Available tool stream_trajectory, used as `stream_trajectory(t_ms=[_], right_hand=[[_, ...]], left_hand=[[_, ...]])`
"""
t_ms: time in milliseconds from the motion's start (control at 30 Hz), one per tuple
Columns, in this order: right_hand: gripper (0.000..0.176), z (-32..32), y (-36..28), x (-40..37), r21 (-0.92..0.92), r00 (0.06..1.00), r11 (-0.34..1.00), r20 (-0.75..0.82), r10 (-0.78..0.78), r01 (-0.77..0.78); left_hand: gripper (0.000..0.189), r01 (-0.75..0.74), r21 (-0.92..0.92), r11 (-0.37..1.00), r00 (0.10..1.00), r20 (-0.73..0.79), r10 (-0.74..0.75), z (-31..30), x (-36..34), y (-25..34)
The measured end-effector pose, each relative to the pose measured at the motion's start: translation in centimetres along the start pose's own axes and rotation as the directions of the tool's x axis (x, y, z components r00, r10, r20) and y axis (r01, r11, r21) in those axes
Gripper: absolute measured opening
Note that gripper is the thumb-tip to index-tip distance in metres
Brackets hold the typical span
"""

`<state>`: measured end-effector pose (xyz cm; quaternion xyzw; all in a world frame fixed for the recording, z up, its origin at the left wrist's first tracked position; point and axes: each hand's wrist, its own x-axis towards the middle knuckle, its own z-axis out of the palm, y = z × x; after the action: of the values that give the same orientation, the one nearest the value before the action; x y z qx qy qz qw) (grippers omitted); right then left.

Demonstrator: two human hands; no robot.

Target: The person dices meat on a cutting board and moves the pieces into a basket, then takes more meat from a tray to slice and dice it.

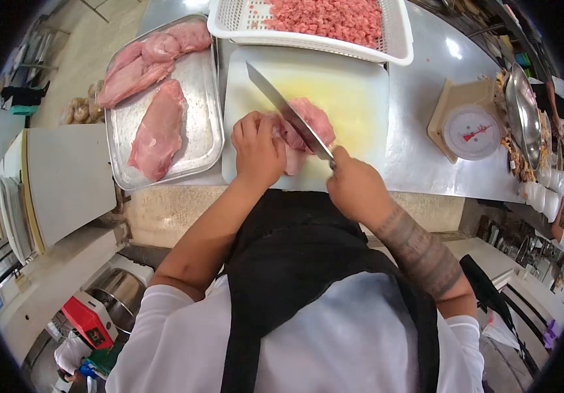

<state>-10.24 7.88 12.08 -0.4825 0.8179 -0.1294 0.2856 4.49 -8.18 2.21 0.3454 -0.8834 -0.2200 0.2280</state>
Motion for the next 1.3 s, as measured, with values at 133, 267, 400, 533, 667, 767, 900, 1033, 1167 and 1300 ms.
stream_trajectory(t_ms=[133,267,400,533,667,767,900,1033,1167,1300], right_hand=[[0.021,-3.7,-1.0,-5.0,-0.065,0.976,0.991,0.180,0.126,-0.116],[0.020,-4.0,-1.3,-5.4,-0.117,0.953,0.980,0.240,0.187,-0.163],[0.022,-2.2,-1.6,-2.0,-0.073,0.962,0.990,0.236,0.137,-0.123],[0.026,2.3,-0.8,1.7,-0.056,0.996,0.997,0.084,-0.040,0.044],[0.026,4.7,-0.9,5.0,-0.049,0.997,0.996,-0.017,-0.078,0.077],[0.024,3.5,-0.9,2.6,-0.044,0.997,0.997,-0.024,-0.071,0.070],[0.023,1.8,1.1,-3.8,-0.141,0.980,0.983,0.144,0.140,-0.119],[0.022,3.4,2.5,-2.6,-0.088,0.995,0.994,0.068,0.069,-0.063],[0.020,1.6,0.7,-1.4,-0.063,1.000,0.998,-0.006,0.012,-0.012],[0.017,-1.6,-1.4,-5.5,-0.012,0.998,0.998,0.013,0.067,-0.067]], left_hand=[[0.043,-0.004,0.033,0.999,0.999,0.046,0.002,0.4,0.1,-0.1],[0.044,-0.013,0.061,0.998,0.996,0.090,0.008,0.4,0.3,-0.3],[0.049,-0.047,0.053,0.998,0.995,0.090,0.042,-0.1,0.5,-0.2],[0.041,-0.049,0.050,0.998,0.996,0.071,0.045,0.0,0.4,-0.1],[0.034,-0.074,0.040,0.996,0.997,0.003,0.074,0.7,0.3,-0.5],[0.037,-0.061,0.036,0.997,0.998,0.000,0.062,0.5,0.3,-0.3],[0.039,-0.041,0.031,0.999,0.999,0.018,0.041,0.5,0.2,-0.5],[0.041,0.004,0.018,1.000,0.999,0.036,-0.005,0.0,0.9,-0.2],[0.036,0.336,-0.462,0.821,0.937,0.078,-0.339,-1.8,5.3,-2.0],[0.030,0.183,-0.636,0.750,0.947,-0.091,-0.308,-3.8,10.9,-2.7]])
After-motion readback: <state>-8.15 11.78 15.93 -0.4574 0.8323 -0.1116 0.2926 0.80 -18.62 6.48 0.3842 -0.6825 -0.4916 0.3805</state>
